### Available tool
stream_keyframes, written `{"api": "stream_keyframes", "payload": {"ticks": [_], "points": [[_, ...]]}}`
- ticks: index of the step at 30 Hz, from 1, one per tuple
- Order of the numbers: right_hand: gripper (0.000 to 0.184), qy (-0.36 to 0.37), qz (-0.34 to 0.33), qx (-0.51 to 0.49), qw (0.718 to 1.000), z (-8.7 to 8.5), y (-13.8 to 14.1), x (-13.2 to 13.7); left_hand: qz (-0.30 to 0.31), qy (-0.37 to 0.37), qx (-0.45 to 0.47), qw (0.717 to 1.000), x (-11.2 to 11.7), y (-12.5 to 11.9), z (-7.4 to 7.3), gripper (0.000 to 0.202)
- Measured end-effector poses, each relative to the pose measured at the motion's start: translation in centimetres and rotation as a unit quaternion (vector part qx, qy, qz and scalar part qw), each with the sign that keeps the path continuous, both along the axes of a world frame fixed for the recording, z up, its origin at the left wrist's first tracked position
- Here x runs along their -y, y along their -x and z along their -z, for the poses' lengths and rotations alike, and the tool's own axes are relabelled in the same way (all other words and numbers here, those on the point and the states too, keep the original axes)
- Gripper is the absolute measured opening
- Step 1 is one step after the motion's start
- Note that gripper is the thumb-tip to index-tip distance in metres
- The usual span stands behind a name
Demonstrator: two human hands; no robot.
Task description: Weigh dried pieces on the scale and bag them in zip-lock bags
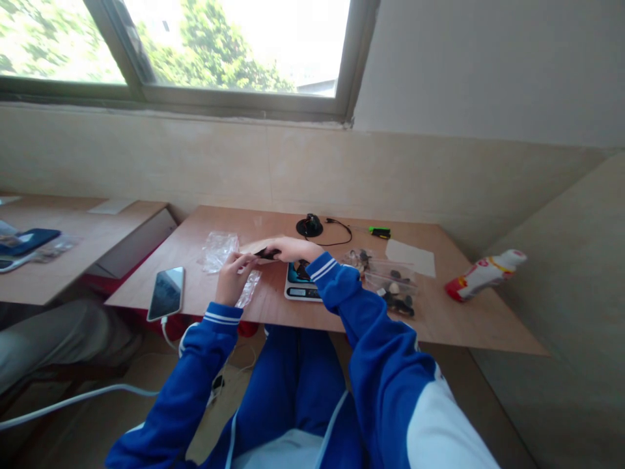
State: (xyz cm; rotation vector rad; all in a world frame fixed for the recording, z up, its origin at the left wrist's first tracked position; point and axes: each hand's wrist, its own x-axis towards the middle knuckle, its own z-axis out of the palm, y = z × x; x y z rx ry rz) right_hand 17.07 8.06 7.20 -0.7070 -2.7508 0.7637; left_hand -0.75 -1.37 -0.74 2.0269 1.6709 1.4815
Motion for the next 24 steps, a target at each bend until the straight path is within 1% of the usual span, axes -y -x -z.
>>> {"api": "stream_keyframes", "payload": {"ticks": [2, 4, 5, 6, 7, 8, 9, 10, 11, 13, 14, 15, 16, 17, 19, 22, 24], "points": [[0.035, 0.035, -0.019, -0.047, 0.998, -1.8, -1.5, 1.4, -0.011, 0.002, 0.007, 1.000, -0.2, 0.1, -0.2, 0.020], [0.034, 0.090, -0.031, -0.132, 0.987, -3.1, -3.2, 2.7, -0.019, 0.003, 0.018, 1.000, -0.5, 0.1, -0.6, 0.022], [0.036, 0.123, -0.032, -0.172, 0.977, -3.3, -4.0, 3.3, -0.023, 0.003, 0.023, 0.999, -0.7, 0.1, -0.8, 0.023], [0.041, 0.158, -0.027, -0.202, 0.966, -3.0, -4.8, 3.8, -0.027, 0.002, 0.029, 0.999, -1.0, 0.0, -1.0, 0.023], [0.046, 0.187, -0.016, -0.223, 0.957, -2.3, -5.4, 4.1, -0.032, 0.000, 0.035, 0.999, -1.3, 0.0, -1.3, 0.024], [0.052, 0.208, 0.000, -0.230, 0.951, -1.0, -5.9, 4.2, -0.036, -0.002, 0.041, 0.999, -1.6, 0.0, -1.5, 0.024], [0.053, 0.214, 0.023, -0.229, 0.949, 0.6, -6.1, 4.2, -0.038, -0.004, 0.045, 0.998, -1.9, 0.0, -1.7, 0.024], [0.051, 0.207, 0.053, -0.223, 0.951, 2.6, -6.2, 4.1, -0.040, -0.007, 0.047, 0.998, -2.3, 0.0, -1.9, 0.023], [0.048, 0.188, 0.087, -0.211, 0.955, 4.7, -6.0, 3.9, -0.042, -0.010, 0.048, 0.998, -2.6, 0.1, -2.0, 0.022], [0.044, 0.118, 0.164, -0.177, 0.963, 8.6, -5.3, 3.4, -0.043, -0.012, 0.049, 0.998, -3.0, 0.3, -2.2, 0.020], [0.044, 0.079, 0.181, -0.154, 0.968, 10.2, -4.9, 3.2, -0.043, -0.011, 0.049, 0.998, -3.1, 0.4, -2.2, 0.019], [0.043, 0.048, 0.189, -0.133, 0.972, 11.5, -4.5, 3.0, -0.042, -0.009, 0.051, 0.998, -3.2, 0.5, -2.2, 0.018], [0.041, 0.027, 0.191, -0.117, 0.974, 12.3, -4.2, 2.8, -0.042, -0.006, 0.053, 0.998, -3.2, 0.7, -2.3, 0.018], [0.038, 0.014, 0.187, -0.104, 0.977, 12.8, -3.9, 2.7, -0.041, -0.004, 0.054, 0.998, -3.2, 0.7, -2.2, 0.018], [0.030, 0.004, 0.174, -0.088, 0.981, 13.0, -3.7, 2.4, -0.039, 0.001, 0.056, 0.998, -3.2, 0.9, -2.2, 0.019], [0.018, -0.013, 0.148, -0.073, 0.986, 12.5, -4.0, 2.3, -0.042, 0.005, 0.056, 0.998, -3.3, 0.9, -2.2, 0.020], [0.017, -0.040, 0.144, -0.060, 0.987, 12.1, -4.4, 2.5, -0.044, 0.005, 0.054, 0.998, -3.4, 0.8, -2.3, 0.020]]}}
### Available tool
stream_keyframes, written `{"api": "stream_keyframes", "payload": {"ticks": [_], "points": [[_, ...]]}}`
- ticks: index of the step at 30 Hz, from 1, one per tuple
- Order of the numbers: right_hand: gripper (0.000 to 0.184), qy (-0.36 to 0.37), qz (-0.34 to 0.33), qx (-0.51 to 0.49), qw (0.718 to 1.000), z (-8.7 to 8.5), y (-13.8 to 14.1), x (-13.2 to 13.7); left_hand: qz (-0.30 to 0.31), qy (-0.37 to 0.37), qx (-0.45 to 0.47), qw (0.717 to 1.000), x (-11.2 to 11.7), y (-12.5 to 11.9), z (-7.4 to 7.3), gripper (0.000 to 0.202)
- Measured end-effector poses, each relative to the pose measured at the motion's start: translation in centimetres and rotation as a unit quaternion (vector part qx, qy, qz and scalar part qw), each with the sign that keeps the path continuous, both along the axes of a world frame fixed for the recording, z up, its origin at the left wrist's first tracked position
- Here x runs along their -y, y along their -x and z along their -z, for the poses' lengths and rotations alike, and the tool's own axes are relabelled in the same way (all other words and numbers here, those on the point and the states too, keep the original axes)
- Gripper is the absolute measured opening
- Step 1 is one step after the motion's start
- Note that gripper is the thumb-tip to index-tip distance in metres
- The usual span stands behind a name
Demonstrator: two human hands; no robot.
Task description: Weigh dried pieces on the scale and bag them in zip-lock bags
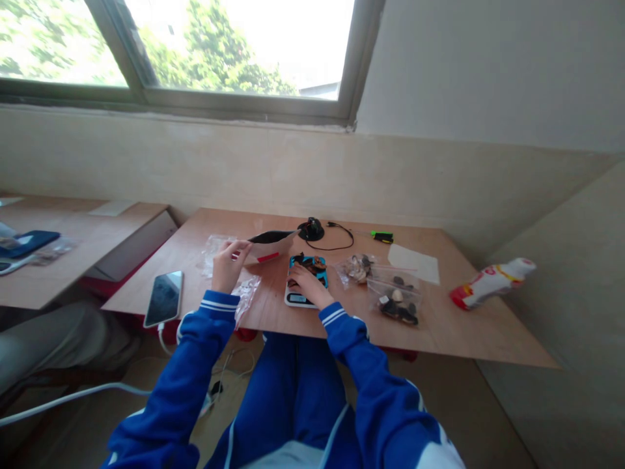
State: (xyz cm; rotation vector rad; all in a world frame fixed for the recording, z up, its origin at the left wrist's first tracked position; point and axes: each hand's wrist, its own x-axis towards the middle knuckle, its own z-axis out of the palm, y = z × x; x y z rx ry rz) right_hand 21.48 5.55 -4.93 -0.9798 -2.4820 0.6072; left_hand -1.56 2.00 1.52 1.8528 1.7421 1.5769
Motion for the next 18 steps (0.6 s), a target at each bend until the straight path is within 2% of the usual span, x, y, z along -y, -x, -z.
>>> {"api": "stream_keyframes", "payload": {"ticks": [3, 5, 9, 11, 14, 18], "points": [[0.027, -0.050, 0.018, 0.001, 0.999, -0.3, -1.0, 1.4, -0.001, 0.002, 0.000, 1.000, -0.2, 0.0, -0.2, 0.021], [0.029, -0.069, 0.046, -0.035, 0.996, -0.4, -2.0, 3.1, -0.009, 0.008, -0.005, 1.000, -0.4, 0.1, -0.4, 0.023], [0.025, -0.066, 0.159, -0.118, 0.978, 0.2, -5.2, 8.3, -0.041, 0.017, -0.021, 0.999, -2.0, 0.5, -1.6, 0.023], [0.026, -0.066, 0.215, -0.132, 0.965, 1.4, -7.1, 11.4, -0.064, 0.018, -0.028, 0.997, -3.5, 0.9, -2.4, 0.022], [0.025, -0.062, 0.287, -0.124, 0.948, 4.2, -10.3, 16.2, -0.099, 0.026, -0.025, 0.994, -6.1, 1.7, -3.4, 0.021], [0.025, -0.072, 0.342, -0.100, 0.931, 7.6, -13.9, 20.9, -0.148, 0.033, 0.015, 0.988, -8.5, 2.5, -3.8, 0.021]]}}
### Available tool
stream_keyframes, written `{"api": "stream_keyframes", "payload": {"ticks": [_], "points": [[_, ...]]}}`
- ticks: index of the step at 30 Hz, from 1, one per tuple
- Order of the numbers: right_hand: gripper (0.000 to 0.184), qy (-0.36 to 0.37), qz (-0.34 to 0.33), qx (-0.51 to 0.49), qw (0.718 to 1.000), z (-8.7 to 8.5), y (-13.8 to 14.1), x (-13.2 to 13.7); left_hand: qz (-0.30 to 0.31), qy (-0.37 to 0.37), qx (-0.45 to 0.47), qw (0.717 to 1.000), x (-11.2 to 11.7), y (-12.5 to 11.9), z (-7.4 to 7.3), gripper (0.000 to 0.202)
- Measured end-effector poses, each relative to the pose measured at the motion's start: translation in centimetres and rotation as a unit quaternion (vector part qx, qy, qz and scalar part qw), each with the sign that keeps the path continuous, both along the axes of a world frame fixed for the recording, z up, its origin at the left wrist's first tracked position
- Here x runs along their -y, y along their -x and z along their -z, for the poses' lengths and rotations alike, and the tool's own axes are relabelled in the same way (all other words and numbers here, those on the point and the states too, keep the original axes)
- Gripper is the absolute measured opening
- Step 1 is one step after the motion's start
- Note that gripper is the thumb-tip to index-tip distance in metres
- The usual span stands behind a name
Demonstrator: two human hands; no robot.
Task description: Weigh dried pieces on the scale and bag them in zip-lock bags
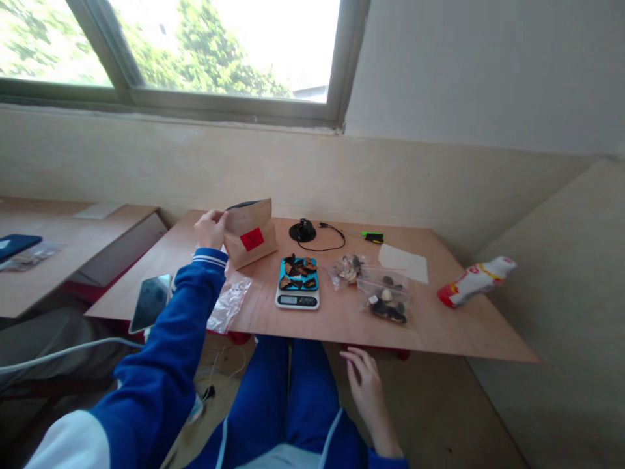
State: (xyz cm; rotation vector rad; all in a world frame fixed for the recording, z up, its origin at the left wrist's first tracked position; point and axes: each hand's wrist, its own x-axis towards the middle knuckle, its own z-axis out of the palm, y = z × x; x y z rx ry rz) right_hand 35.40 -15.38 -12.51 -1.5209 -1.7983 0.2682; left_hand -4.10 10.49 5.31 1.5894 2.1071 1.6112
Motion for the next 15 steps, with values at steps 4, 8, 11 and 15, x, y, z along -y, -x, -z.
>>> {"api": "stream_keyframes", "payload": {"ticks": [4, 8, 11, 15], "points": [[0.025, 0.003, 0.017, 0.019, 1.000, 0.8, -1.7, 1.5, -0.020, -0.010, 0.017, 1.000, -0.4, -0.4, 0.5, 0.024], [0.025, 0.010, 0.012, 0.014, 1.000, 0.0, -1.2, 0.7, 0.013, -0.065, 0.006, 0.998, 0.9, -1.7, 1.0, 0.028], [0.026, 0.028, 0.000, 0.005, 1.000, -0.5, -0.3, 0.2, 0.032, -0.097, 0.001, 0.995, 3.4, -2.4, 1.9, 0.031], [0.025, 0.047, -0.015, -0.009, 0.999, -0.6, 0.9, 0.2, 0.019, -0.022, 0.016, 0.999, 8.5, -2.6, 5.8, 0.027]]}}
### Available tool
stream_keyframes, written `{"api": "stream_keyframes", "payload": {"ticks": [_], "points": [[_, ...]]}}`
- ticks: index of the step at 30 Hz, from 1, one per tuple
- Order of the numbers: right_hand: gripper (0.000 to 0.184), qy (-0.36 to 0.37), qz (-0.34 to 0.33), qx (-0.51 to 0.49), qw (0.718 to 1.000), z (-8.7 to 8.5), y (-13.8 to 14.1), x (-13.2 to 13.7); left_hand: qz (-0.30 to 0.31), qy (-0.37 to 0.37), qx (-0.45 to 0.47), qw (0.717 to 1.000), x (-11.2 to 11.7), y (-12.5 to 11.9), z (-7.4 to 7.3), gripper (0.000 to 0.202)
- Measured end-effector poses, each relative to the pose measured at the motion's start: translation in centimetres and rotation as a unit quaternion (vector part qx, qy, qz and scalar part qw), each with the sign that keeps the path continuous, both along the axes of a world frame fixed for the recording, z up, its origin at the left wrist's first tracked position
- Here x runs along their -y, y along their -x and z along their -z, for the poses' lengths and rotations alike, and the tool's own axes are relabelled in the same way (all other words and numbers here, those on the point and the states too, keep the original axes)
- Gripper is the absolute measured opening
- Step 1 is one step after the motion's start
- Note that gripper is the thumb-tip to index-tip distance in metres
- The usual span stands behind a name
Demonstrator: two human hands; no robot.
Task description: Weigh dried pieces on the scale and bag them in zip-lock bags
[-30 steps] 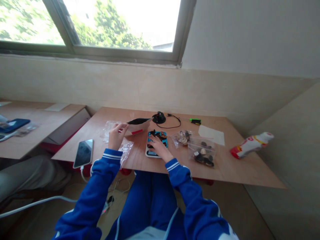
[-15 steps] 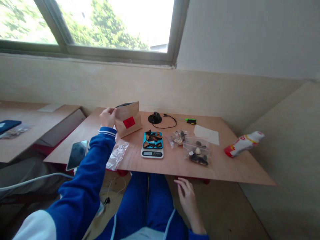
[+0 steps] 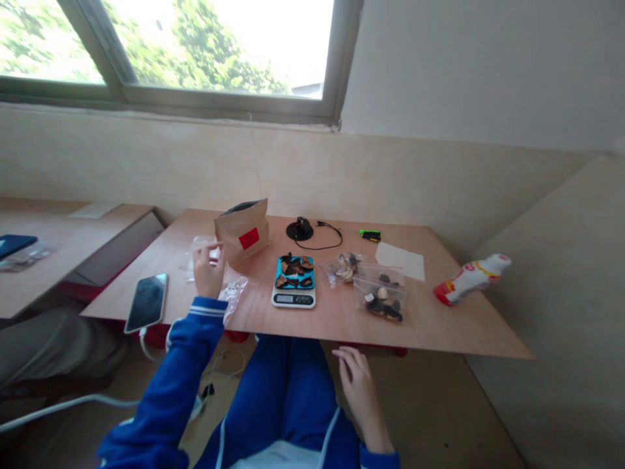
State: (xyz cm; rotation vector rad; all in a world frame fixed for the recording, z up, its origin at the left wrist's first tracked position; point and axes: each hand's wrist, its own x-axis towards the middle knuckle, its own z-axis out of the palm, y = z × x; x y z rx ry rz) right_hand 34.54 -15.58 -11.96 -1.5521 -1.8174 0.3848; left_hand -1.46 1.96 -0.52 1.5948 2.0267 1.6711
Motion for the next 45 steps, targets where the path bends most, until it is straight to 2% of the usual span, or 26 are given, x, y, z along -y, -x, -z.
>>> {"api": "stream_keyframes", "payload": {"ticks": [3, 5, 7, 11, 15, 17, 20, 23, 26, 28, 32, 35, 37, 40, 43, 45], "points": [[0.025, 0.014, -0.010, -0.010, 1.000, -0.2, 0.8, -0.1, 0.025, 0.086, 0.005, 0.996, 3.9, 0.0, 4.1, 0.024], [0.025, 0.024, -0.020, -0.015, 0.999, -0.6, 1.3, -0.3, 0.046, 0.109, 0.011, 0.993, 5.9, -0.1, 6.2, 0.024], [0.024, 0.026, -0.031, -0.018, 0.999, -1.0, 2.0, -0.5, 0.050, 0.110, 0.025, 0.992, 7.6, -0.6, 7.4, 0.024], [0.025, 0.019, -0.053, -0.021, 0.998, -1.8, 3.7, -1.8, 0.082, 0.107, 0.054, 0.989, 10.5, -2.8, 7.9, 0.023], [0.023, -0.018, -0.049, 0.000, 0.999, -3.2, 6.1, -5.8, 0.193, 0.104, 0.064, 0.974, 13.6, -5.9, 9.0, 0.022], [0.023, -0.052, -0.036, 0.027, 0.998, -4.1, 7.3, -8.8, 0.261, 0.110, 0.072, 0.956, 15.1, -7.3, 10.4, 0.023], [0.026, -0.074, -0.012, 0.081, 0.994, -5.0, 9.0, -13.2, 0.331, 0.148, 0.086, 0.928, 16.9, -8.7, 13.4, 0.025], [0.032, -0.070, -0.015, 0.115, 0.991, -5.0, 9.8, -16.1, 0.328, 0.212, 0.086, 0.916, 17.7, -8.8, 16.7, 0.025], [0.030, -0.061, -0.023, 0.113, 0.991, -4.4, 9.4, -17.2, 0.322, 0.249, 0.066, 0.911, 17.5, -8.2, 18.8, 0.022], [0.027, -0.052, -0.035, 0.101, 0.993, -4.0, 8.8, -17.5, 0.323, 0.259, 0.061, 0.908, 17.0, -7.8, 19.3, 0.022], [0.021, -0.038, -0.064, 0.057, 0.996, -4.1, 7.3, -17.5, 0.316, 0.270, 0.057, 0.908, 16.6, -7.5, 19.3, 0.022], [0.020, -0.057, -0.036, 0.014, 0.998, -3.9, 5.6, -16.4, 0.320, 0.284, 0.055, 0.902, 16.8, -7.5, 19.1, 0.023], [0.021, -0.076, 0.005, 0.003, 0.997, -3.1, 4.2, -15.1, 0.324, 0.288, 0.055, 0.900, 16.8, -7.5, 19.2, 0.023], [0.023, -0.082, 0.055, 0.029, 0.995, -0.8, 2.1, -12.6, 0.323, 0.286, 0.052, 0.901, 16.7, -7.5, 19.3, 0.023], [0.024, -0.076, 0.063, 0.066, 0.993, 1.0, 1.0, -10.5, 0.323, 0.286, 0.044, 0.901, 16.5, -7.5, 19.1, 0.023], [0.026, -0.082, 0.065, 0.077, 0.992, 1.4, 0.9, -9.8, 0.325, 0.280, 0.034, 0.903, 16.6, -7.7, 18.7, 0.023]]}}
